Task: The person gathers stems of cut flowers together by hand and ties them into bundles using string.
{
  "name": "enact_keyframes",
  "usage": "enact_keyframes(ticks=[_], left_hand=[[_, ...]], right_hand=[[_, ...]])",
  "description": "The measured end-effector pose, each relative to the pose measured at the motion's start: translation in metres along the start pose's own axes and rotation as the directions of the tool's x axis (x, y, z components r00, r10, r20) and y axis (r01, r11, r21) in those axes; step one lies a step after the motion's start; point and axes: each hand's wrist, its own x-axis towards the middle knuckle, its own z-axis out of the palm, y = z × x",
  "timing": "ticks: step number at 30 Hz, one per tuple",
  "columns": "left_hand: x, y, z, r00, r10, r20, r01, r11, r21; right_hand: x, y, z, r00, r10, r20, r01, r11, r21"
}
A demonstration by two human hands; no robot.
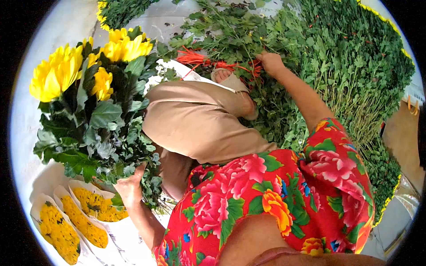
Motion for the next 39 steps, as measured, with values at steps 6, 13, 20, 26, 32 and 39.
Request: enact_keyframes(ticks=[6, 13, 20, 26, 32, 39], left_hand=[[0.005, -0.008, 0.005, 1.0, 0.016, 0.003, -0.016, 1.0, 0.008], [0.012, -0.014, 0.01, 0.991, 0.132, -0.006, -0.132, 0.99, 0.043], [0.023, -0.038, 0.008, 0.979, 0.189, 0.076, -0.191, 0.981, 0.034], [0.015, -0.024, 0.012, 0.992, 0.126, 0.006, -0.127, 0.992, 0.001], [0.002, -0.022, 0.006, 1.0, 0.008, 0.02, -0.007, 1.0, -0.017], [0.004, -0.014, 0.003, 0.996, 0.033, 0.08, -0.039, 0.997, 0.074]], right_hand=[[-0.007, 0.037, -0.033, 1.0, -0.004, -0.018, 0.003, 0.999, -0.049], [-0.042, 0.055, -0.079, 0.994, 0.077, -0.078, -0.078, 0.997, -0.01], [-0.043, 0.065, -0.055, 0.994, 0.083, -0.064, -0.079, 0.995, 0.059], [-0.001, 0.029, -0.003, 0.991, 0.116, -0.063, -0.116, 0.993, -0.007], [0.008, 0.051, 0.002, 0.993, 0.111, -0.035, -0.115, 0.983, -0.144], [-0.009, 0.032, -0.023, 0.997, -0.029, -0.074, 0.028, 0.999, -0.016]])
